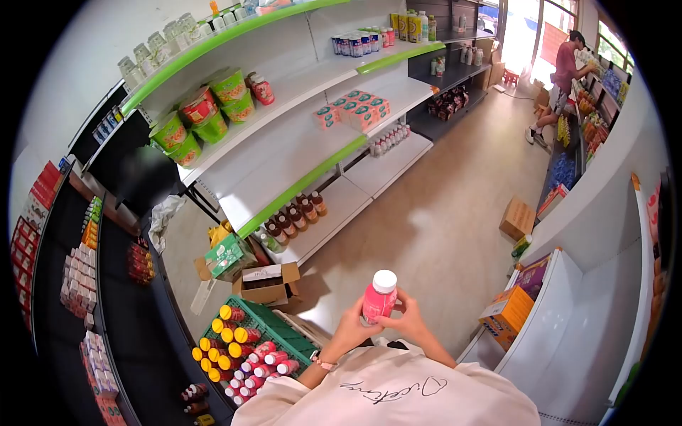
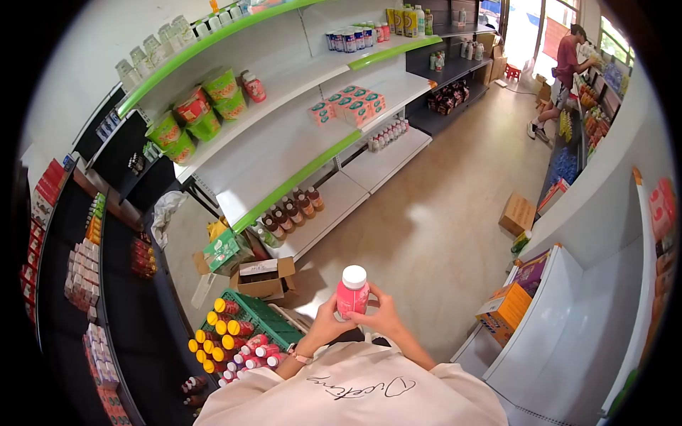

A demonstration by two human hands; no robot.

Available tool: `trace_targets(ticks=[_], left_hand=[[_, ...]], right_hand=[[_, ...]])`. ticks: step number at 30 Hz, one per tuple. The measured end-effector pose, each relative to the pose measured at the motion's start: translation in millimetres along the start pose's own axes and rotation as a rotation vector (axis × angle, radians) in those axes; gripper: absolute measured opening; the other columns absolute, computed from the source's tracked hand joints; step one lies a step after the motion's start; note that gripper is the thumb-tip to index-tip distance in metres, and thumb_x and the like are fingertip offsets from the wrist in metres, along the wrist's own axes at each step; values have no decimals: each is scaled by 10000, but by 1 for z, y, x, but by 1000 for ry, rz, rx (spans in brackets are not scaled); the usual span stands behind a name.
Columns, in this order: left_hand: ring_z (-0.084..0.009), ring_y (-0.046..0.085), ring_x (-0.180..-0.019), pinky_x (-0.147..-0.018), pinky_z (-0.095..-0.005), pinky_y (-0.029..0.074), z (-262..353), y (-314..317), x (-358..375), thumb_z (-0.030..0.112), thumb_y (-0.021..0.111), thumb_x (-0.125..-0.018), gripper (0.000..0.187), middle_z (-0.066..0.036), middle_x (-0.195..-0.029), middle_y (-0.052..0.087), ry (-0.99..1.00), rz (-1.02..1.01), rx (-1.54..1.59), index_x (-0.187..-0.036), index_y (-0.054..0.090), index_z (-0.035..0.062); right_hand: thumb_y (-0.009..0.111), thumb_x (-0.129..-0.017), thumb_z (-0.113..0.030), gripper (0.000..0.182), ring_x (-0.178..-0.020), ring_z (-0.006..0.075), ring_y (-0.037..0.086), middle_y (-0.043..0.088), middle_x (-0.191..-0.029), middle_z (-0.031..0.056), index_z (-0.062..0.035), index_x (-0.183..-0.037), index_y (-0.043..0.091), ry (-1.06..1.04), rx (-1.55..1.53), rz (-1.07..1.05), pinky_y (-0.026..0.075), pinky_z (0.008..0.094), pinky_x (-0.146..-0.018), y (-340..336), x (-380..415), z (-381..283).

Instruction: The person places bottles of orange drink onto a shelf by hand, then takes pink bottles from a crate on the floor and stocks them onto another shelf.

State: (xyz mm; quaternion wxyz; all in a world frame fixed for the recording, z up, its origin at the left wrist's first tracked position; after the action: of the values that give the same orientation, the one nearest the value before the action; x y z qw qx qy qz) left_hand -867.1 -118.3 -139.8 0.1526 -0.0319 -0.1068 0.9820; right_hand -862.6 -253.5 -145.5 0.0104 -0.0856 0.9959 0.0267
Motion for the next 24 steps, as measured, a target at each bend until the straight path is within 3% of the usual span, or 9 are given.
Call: trace_targets(ticks=[9,18,20,24], left_hand=[[-284,621,-1009,-880,-366,471,-27,-40,-117,184,761,-721,637,-171,-1104,621,-22,-101,-30,-1272,481,28],[-316,552,-988,-846,-398,460,-15,-143,-311,229,764,-710,600,-159,-1077,576,179,-9,-239,-1212,512,20],[-329,542,-1041,-883,-399,449,-20,-164,-349,250,746,-734,599,-170,-1137,568,115,-26,-275,-1227,504,10],[-246,561,-1024,-807,-345,478,-5,-208,-397,172,762,-716,653,-145,-1123,580,224,152,-425,-1288,489,18]], right_hand=[[818,-646,-179,766,-1067,185,600,605,-1165,125,38,-1299,483,94,65,5,501,355,-937,-15,-117,10],[823,-647,-199,780,-1020,202,621,626,-1129,137,46,-1303,480,-46,75,46,536,338,-845,-23,-336,-15],[816,-655,-189,771,-989,202,632,627,-1121,143,47,-1305,475,-76,128,56,535,339,-847,-23,-385,-18],[801,-672,-164,746,-980,193,630,626,-1097,147,58,-1302,469,-59,86,31,543,328,-822,-15,-455,-12]])
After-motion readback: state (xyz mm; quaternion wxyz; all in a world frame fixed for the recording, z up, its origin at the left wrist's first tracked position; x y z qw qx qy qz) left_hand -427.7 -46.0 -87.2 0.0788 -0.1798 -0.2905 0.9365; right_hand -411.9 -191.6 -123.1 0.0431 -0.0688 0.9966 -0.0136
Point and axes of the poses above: each hand's wrist, its own x-axis away from the middle knuckle, its own y-axis out of the palm, z = x × y, the point moved 7 cm from there along -x, towards the middle knuckle
